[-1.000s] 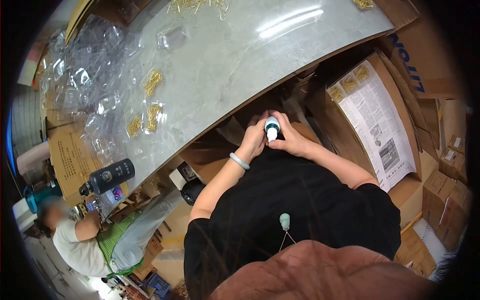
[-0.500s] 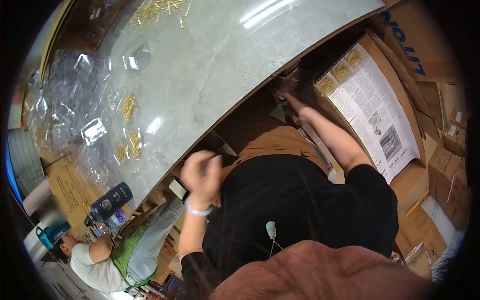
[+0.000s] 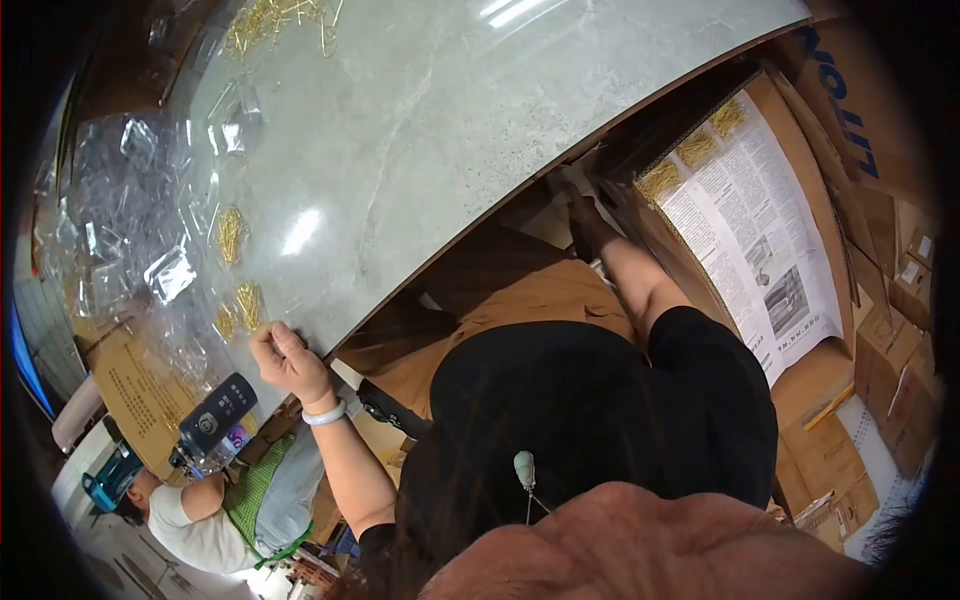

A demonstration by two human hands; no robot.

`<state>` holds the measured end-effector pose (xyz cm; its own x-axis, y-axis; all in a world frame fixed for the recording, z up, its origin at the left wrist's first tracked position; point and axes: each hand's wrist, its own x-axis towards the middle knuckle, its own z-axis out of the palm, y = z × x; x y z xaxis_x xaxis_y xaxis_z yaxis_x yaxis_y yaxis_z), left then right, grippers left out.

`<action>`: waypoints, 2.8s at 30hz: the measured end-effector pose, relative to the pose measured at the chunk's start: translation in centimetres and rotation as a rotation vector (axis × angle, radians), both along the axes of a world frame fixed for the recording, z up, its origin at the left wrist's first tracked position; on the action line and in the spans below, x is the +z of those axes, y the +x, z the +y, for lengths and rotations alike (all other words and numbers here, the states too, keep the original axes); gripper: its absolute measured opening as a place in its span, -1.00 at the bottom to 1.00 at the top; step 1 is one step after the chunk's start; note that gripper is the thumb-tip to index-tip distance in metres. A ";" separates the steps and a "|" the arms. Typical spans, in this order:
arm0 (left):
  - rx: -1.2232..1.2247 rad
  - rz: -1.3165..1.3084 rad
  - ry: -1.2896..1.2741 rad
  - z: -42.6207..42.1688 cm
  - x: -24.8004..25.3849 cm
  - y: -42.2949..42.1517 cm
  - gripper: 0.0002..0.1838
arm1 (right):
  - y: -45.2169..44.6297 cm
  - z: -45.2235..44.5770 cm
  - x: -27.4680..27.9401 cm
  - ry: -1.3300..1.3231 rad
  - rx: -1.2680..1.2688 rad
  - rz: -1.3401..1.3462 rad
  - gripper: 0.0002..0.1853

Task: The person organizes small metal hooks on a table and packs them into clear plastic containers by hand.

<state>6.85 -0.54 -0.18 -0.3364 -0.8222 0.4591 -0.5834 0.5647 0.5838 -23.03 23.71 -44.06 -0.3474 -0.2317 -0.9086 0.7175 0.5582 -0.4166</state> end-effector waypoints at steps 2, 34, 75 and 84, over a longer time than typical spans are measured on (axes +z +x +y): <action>0.009 0.001 0.003 0.1 0.1 -0.1 -0.76 | -0.1 -0.4 0.5 -0.018 0.024 0.053 -0.06; 0.008 -0.148 0.062 -0.6 0.4 -0.2 -0.76 | -0.3 2.0 2.7 -0.327 0.357 -0.014 -0.33; -0.017 -0.127 -0.088 -0.3 0.9 -2.3 -0.70 | 1.7 -4.9 31.7 -0.259 0.845 1.005 -0.16; -0.121 -0.092 -0.115 -0.8 0.3 -1.3 -0.72 | 14.7 -16.2 17.9 -0.267 0.374 -0.415 -0.38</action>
